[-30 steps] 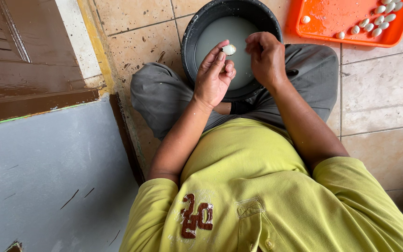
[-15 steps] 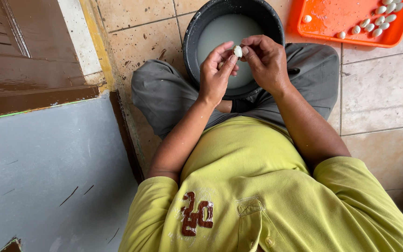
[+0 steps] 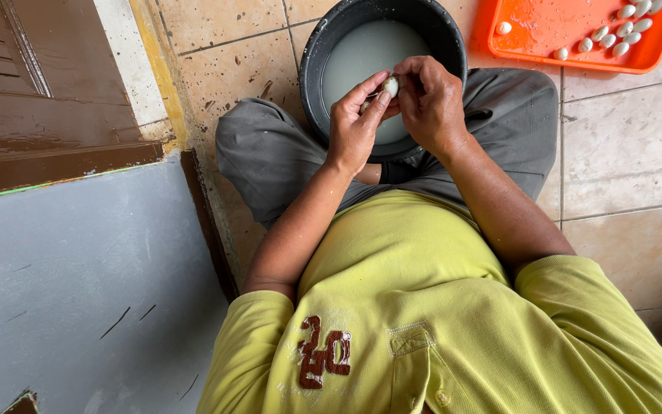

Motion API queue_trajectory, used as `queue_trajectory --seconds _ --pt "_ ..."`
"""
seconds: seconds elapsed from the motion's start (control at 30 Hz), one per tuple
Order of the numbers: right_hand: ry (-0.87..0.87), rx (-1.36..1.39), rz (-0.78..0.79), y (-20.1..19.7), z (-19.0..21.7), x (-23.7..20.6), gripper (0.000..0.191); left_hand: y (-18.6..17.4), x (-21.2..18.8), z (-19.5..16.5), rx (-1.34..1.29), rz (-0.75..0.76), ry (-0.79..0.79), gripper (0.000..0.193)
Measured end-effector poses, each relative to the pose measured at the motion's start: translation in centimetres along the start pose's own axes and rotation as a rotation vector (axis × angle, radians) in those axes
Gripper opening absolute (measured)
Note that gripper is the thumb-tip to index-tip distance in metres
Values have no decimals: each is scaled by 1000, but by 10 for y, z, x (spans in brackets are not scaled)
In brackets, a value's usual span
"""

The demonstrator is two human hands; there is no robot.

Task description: The person sits on the floor and peels small white eggs by hand. They dip each egg into a black basin of water, remove the shell, and place the peeled egg into an orange tray. The process is repeated for multiple eggs.

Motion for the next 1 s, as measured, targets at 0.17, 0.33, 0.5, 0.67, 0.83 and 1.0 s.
queue_trajectory --seconds 0.17,0.33,0.5,0.67,0.83,1.0 --pt "142 27 41 4 -29 3 9 -1 -3 18 -478 81 -132 31" --pt "-5 -78 -7 -6 -25 11 23 -11 2 17 -602 91 -105 40" --pt "226 551 108 12 -33 -7 12 -10 5 18 -474 23 -51 25" --pt "290 588 96 10 -35 -5 9 9 0 -6 -97 -47 108 20" --pt "267 579 35 -8 -29 -7 11 37 -8 -31 163 -31 230 21" --pt "262 338 49 -17 -22 -13 9 47 -24 -39 379 -17 311 21"
Point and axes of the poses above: each hand's wrist, its own x-axis towards the middle knuckle, its own y-axis out of the palm, z = x × y, the point moved 10 cm from there along x, towards the middle knuckle, and after that the axes turned 7 degrees about -x, right-handed, at the moved point
